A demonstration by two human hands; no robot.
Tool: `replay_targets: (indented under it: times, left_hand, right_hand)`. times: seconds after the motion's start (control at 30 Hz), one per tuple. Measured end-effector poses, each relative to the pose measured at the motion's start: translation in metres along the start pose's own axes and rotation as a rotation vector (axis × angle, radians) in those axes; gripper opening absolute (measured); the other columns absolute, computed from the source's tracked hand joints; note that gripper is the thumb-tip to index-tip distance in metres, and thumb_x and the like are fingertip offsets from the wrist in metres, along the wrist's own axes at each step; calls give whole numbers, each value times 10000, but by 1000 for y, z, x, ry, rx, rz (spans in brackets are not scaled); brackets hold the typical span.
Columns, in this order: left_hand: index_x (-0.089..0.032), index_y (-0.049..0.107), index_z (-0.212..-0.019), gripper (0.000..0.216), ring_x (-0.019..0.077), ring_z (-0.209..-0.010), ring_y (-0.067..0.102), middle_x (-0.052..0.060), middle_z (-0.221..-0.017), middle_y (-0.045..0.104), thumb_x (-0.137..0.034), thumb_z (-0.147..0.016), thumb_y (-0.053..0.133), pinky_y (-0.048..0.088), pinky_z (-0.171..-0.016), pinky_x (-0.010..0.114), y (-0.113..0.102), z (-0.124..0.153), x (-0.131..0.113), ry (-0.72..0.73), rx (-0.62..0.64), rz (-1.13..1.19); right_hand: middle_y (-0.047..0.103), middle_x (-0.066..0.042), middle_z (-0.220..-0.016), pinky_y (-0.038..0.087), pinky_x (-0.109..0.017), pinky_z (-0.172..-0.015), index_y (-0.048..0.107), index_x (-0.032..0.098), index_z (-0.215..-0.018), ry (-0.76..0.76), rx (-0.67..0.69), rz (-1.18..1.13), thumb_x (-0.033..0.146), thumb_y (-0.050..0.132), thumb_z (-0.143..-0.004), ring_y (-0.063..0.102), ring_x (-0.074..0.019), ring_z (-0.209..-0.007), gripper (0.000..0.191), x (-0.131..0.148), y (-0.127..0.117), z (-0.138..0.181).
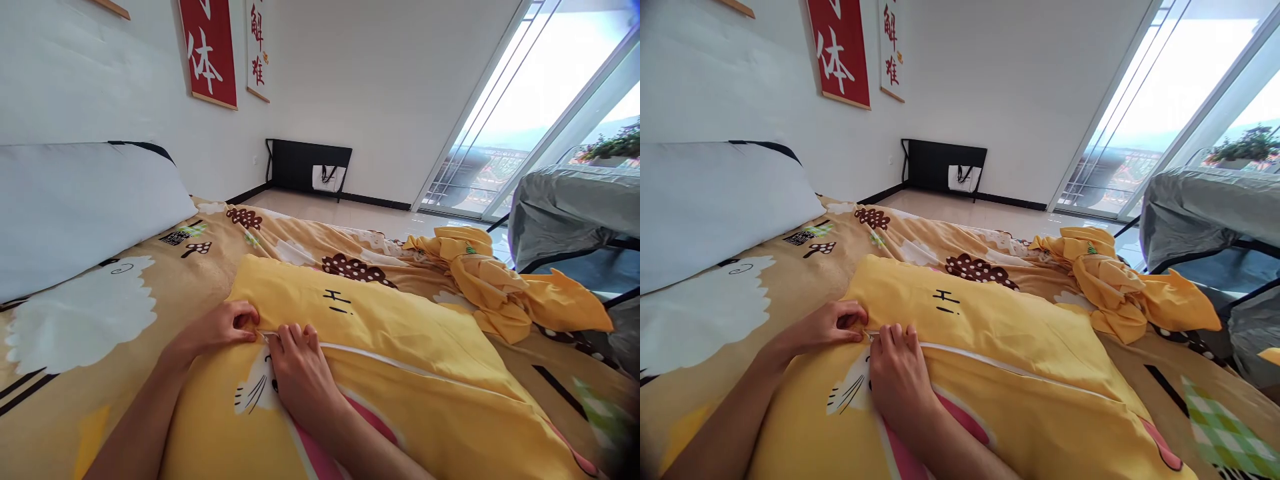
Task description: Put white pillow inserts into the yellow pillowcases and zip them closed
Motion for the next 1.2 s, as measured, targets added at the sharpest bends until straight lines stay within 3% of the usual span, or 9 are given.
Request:
replay_targets:
  times: [0.1,0.2,0.47,0.7,0.87,0.93,1.03,1.2]
  left_hand:
    - [-187,630,-740,140,164,-738,531,14,-780,603,-301,-751,550,381,-663,250,9,-4,0,66,45,-64]
    - [-182,584,-682,149,162,-727,524,14,-757,590,-287,-766,520,374,-655,254,13,-5,0,72,57,-97]
    - [-187,458,-731,220,147,-686,433,-11,-733,485,-369,-852,434,352,-639,256,-2,6,-6,54,-6,-33]
    - [-185,460,-737,253,138,-651,394,-16,-707,453,-409,-851,436,333,-602,238,-3,6,1,27,22,-48]
    - [-190,494,-745,243,151,-673,486,0,-726,516,-401,-852,443,407,-625,235,2,6,3,72,-35,-158]
    - [-196,538,-833,171,172,-820,559,24,-859,579,-340,-846,448,457,-743,243,3,7,-11,148,-122,-174]
    - [-221,554,-1039,231,187,-1066,547,47,-1098,581,-284,-857,427,443,-915,263,15,6,-52,297,-213,-208]
    - [-243,559,-1107,271,200,-1052,557,53,-1123,595,-218,-869,430,440,-945,321,60,-6,-139,434,-125,-456]
  right_hand:
    - [524,-78,-891,314,-400,-863,578,153,-893,-9,7,10,62,500,-793,429,-227,-860,157,1,3,0]
    - [522,-75,-884,304,-390,-858,568,164,-851,-8,-15,29,72,519,-796,429,-226,-863,119,2,3,1]
    - [557,-77,-921,263,-416,-890,574,177,-857,146,-133,95,164,547,-832,449,-234,-891,40,-29,-21,23]
    - [567,-63,-1050,271,-394,-906,595,206,-838,203,-151,-104,231,619,-830,480,-220,-998,35,-117,-65,91]
    - [577,-30,-1054,309,-379,-877,621,239,-792,293,27,-102,123,641,-789,508,-199,-998,118,-188,-90,148]
    - [586,-11,-1016,317,-373,-874,627,254,-792,310,43,-90,87,642,-772,525,-181,-968,169,-209,-100,169]
    - [593,-3,-941,338,-353,-852,607,235,-774,268,-31,-78,74,636,-772,539,-161,-900,163,-221,-107,191]
    - [588,-21,-808,354,-337,-799,595,193,-833,158,-388,19,87,510,-881,504,-148,-767,145,-209,-110,216]
Point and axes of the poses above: each hand's wrist, its own z-axis away from the middle knuckle, its own y-axis out of the palm, x = y × z, the point moved 9 cm from there along -z, towards the middle knuckle
